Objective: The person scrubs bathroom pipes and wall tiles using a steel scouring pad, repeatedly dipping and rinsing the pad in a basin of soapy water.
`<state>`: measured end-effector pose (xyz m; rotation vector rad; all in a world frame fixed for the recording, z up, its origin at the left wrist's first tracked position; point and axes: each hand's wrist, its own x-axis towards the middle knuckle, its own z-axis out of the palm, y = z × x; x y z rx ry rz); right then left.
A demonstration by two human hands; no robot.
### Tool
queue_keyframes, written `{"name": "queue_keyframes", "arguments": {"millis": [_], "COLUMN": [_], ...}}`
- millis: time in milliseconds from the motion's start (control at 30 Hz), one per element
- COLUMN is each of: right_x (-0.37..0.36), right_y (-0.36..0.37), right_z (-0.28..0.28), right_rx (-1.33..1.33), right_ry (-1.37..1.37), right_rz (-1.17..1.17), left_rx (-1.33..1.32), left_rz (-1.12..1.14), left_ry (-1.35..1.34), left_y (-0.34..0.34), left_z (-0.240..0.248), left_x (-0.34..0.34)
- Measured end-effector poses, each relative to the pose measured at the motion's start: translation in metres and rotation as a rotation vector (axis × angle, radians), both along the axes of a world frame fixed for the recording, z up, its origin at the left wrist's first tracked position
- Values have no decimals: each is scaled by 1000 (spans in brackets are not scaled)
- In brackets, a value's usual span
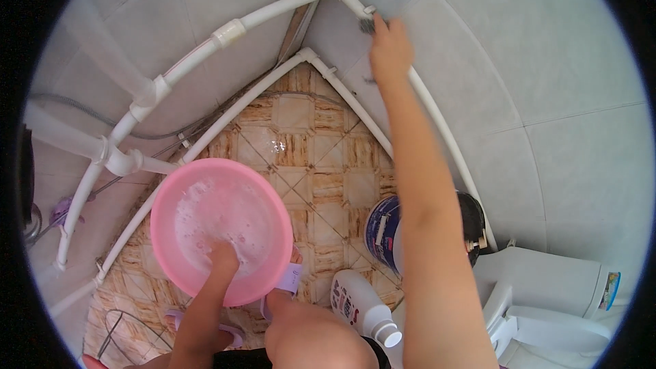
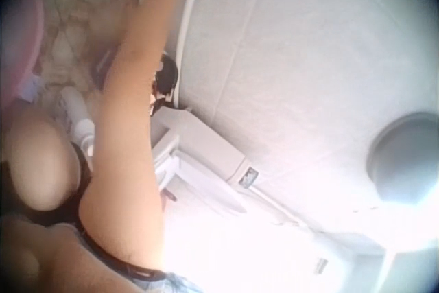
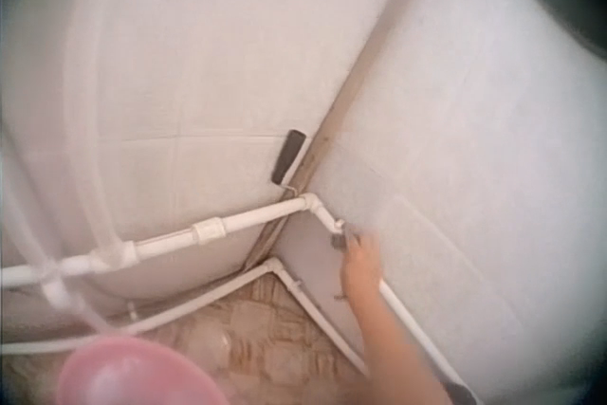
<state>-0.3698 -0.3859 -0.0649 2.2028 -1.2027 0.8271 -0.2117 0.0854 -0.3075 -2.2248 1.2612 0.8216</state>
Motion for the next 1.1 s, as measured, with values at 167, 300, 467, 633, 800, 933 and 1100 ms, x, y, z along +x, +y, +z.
{"name": "queue_keyframes", "arguments": {"millis": [167,300,467,633,800,933,1100], "right_x": [-62,-22,98,97,80,71,58], "right_y": [51,124,293,344,306,192,-9], "right_z": [13,-3,-115,-187,-142,-39,60], "right_rx": [132,464,1223,839,1207,780,203], "right_ry": [95,148,148,334,327,48,-296], "right_rz": [-159,-3,669,398,614,584,94], "left_rx": [1,-21,-24,-576,-294,-316,-362], "left_rz": [119,155,199,550,465,310,315], "left_ry": [227,185,240,180,343,187,179], "left_y": [-1,-1,3,15,5,14,0], "left_z": [-7,-8,-14,-18,3,9,9], "left_x": [9,4,1,-15,-2,2,-8]}}
